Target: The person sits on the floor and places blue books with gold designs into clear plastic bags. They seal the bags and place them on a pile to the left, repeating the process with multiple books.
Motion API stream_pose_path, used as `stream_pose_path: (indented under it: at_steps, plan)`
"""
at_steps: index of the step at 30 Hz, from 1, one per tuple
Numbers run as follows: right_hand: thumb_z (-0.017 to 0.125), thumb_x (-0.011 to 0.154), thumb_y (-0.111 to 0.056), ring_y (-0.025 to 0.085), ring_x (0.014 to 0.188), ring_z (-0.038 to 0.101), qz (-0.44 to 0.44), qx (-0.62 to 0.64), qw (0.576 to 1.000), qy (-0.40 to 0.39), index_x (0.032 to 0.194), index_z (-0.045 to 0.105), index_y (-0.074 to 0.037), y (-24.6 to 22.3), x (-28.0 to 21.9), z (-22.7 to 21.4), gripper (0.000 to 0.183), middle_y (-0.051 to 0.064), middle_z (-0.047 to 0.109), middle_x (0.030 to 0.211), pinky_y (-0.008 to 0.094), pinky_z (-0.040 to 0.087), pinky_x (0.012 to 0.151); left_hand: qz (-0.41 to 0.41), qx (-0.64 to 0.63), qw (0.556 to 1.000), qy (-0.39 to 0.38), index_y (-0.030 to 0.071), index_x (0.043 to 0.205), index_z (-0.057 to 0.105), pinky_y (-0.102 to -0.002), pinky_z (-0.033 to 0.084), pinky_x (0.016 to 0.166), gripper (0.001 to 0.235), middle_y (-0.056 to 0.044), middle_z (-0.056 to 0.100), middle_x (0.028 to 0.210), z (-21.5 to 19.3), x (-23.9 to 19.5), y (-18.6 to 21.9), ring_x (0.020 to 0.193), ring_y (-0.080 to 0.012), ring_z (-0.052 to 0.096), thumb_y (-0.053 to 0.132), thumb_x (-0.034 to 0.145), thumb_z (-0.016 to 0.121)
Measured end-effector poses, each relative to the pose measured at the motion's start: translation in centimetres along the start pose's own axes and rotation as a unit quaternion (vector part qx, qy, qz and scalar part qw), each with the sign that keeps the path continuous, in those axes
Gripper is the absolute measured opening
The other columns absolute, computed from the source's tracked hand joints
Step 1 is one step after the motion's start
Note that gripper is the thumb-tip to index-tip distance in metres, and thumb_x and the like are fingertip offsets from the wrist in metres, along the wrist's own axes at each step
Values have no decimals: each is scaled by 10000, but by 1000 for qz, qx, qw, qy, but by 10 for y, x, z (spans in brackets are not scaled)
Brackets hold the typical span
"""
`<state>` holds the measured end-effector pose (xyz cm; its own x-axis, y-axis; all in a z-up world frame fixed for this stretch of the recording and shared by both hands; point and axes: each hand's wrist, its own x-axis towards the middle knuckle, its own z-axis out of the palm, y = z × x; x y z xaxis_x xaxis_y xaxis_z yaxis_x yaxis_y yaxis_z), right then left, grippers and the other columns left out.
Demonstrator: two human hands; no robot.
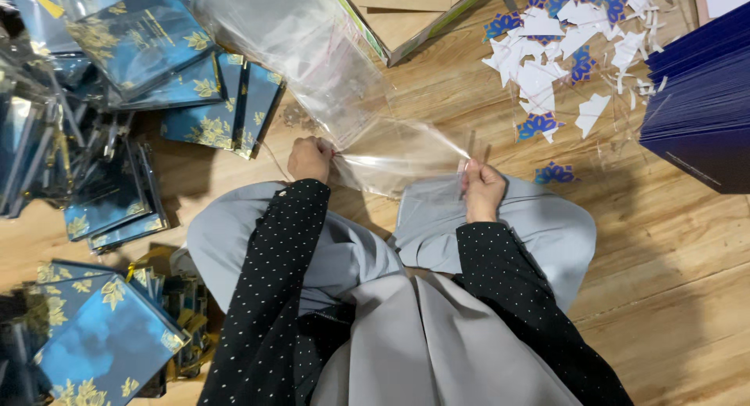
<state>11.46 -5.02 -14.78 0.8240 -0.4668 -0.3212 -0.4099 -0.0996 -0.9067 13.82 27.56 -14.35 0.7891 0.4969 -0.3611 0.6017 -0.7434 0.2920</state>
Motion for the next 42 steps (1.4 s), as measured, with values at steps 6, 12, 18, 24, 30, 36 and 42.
stream_pose_path:
  at_steps: [6,12,18,24,30,36,42]
  plan:
    - [607,847,-178,92,489,554,10,22,997,67,801,664,-140,12,16,-6,83,20,586,613,184,422,346,-53,-102,993,5,200,980,449,-395,484,830,341,-55,563,966,1,-2,-3,970,-301,591,140,735,678]
    - [517,891,-150,113,444,524,37,25,997,70,833,612,-163,12,20,-9,112,17,534,650,187,397,296,60,1,998,19,132,880,619,-405,518,755,123,-94,549,879,-6,7,-14,869,-341,620,164,762,599]
    - [670,782,-93,53,442,474,129,-122,970,-169,836,673,-117,-19,-14,4,59,-10,634,657,178,314,308,309,-125,925,181,132,776,697,-399,437,571,136,-107,623,732,-130,40,13,683,-276,594,115,843,580]
    - [635,797,-67,58,523,479,19,-118,971,-208,752,620,-85,17,-1,5,51,-19,581,642,182,412,451,377,-76,858,340,161,713,616,-385,438,586,235,11,651,750,-206,125,10,714,-212,614,-35,780,506]
    - [600,834,-24,48,506,413,67,-25,977,-201,730,571,-80,4,-7,9,121,-21,513,599,175,350,438,314,5,842,438,173,765,516,-390,373,510,214,-37,564,692,-180,200,-7,617,-303,553,-29,696,497]
    - [576,842,-80,52,566,484,59,-75,974,-205,782,594,-87,-15,-10,12,63,-3,545,633,192,454,487,16,212,943,255,-49,1334,302,-555,131,999,802,-309,325,1347,-163,131,69,1236,-464,280,571,937,621]
    - [596,848,-94,37,541,473,72,-50,973,-215,769,554,-94,-15,-13,15,90,-16,554,663,175,418,464,165,261,934,-181,144,1408,-152,-679,144,970,922,-129,-234,1420,-77,-17,101,1296,-434,-125,696,832,310]
